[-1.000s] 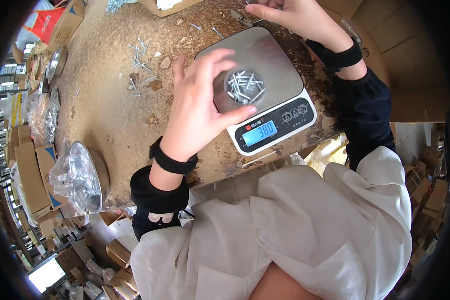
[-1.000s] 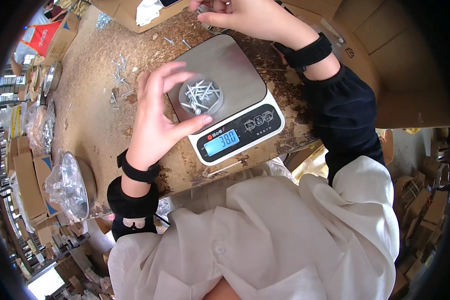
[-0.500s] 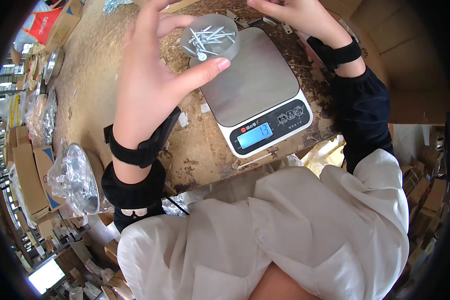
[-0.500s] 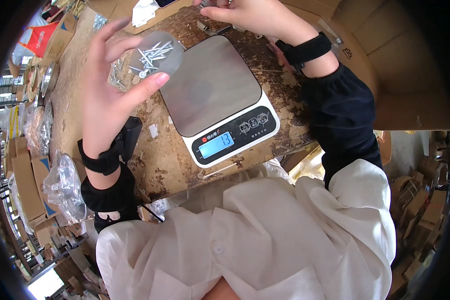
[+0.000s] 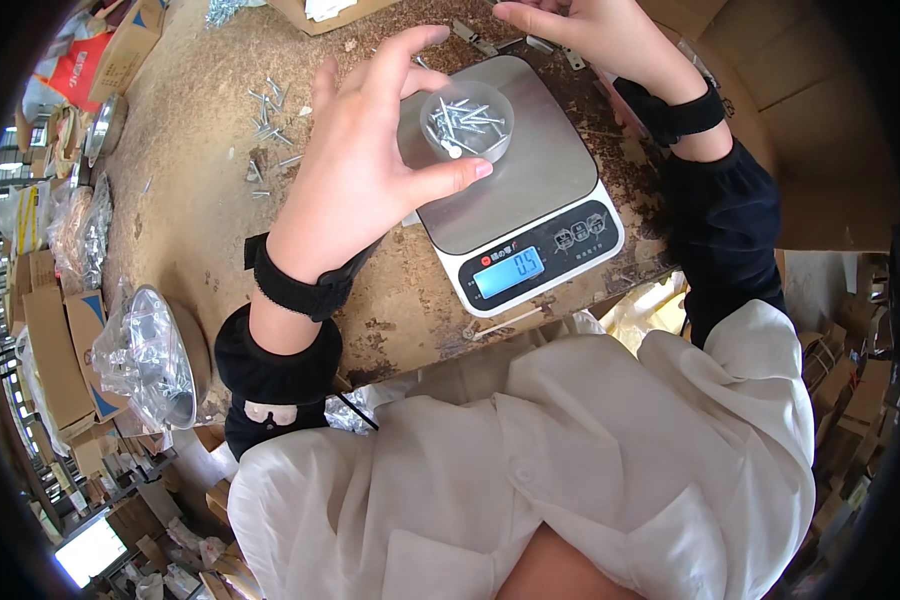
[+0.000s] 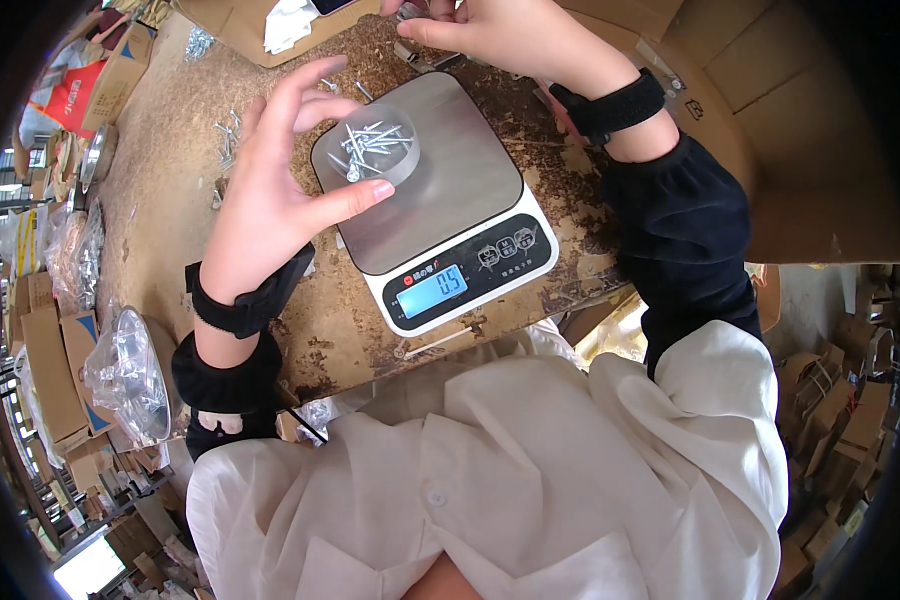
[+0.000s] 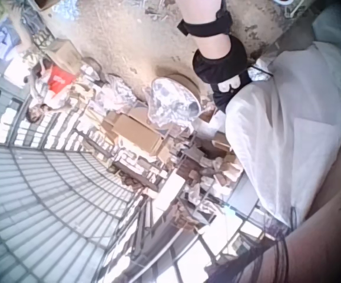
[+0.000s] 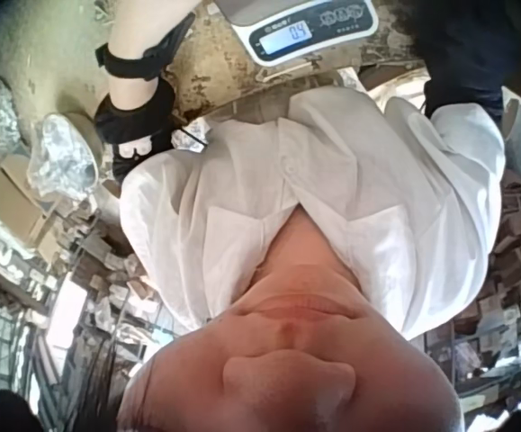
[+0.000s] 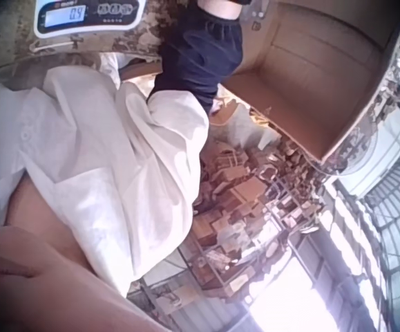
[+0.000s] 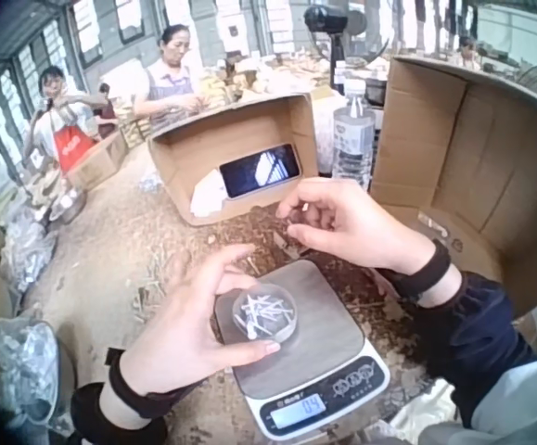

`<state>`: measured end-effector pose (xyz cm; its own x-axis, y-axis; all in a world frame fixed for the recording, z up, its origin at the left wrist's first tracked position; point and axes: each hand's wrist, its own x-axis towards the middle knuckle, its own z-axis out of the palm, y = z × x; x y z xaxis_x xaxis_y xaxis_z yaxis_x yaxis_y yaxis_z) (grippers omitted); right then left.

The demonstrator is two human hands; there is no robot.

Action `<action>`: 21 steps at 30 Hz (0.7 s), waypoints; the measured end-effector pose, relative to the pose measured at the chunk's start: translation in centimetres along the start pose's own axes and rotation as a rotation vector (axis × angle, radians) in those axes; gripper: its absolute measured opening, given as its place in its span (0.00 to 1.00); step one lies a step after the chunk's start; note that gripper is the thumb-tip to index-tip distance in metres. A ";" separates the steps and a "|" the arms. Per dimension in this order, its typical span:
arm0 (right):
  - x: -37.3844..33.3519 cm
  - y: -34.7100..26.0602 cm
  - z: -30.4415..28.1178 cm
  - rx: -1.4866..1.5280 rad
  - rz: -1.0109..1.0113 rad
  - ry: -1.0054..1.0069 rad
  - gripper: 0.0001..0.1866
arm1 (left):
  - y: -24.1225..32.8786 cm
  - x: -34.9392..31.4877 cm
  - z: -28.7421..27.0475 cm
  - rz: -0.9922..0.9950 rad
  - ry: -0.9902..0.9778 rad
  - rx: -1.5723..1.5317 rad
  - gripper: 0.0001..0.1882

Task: The person sits at a low table and repeatedly picks up small metal screws, placing them onto a digital scale to measure their weight. After weighing, the person transfers the screws into small plastic bags and seals them. The process is repeated multiple times with different batches of screws.

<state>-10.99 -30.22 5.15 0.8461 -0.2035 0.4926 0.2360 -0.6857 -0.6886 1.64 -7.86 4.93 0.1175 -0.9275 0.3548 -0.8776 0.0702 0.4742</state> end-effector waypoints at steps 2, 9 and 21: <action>0.0 0.1 0.0 -0.018 -0.027 0.003 0.08 | 0.2 0.0 0.0 -0.012 -0.011 0.009 0.46; 0.0 -0.2 0.1 -0.043 -0.040 0.003 0.09 | 0.3 -0.2 0.4 -0.018 -0.044 0.028 0.48; -0.1 -0.1 0.0 -0.018 -0.057 -0.017 0.10 | 0.4 -0.1 0.8 -0.038 -0.087 0.059 0.49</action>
<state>-11.06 -30.10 5.21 0.8396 -0.1514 0.5216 0.2758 -0.7085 -0.6496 0.90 -7.98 4.44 0.1124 -0.9576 0.2651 -0.8995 0.0153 0.4366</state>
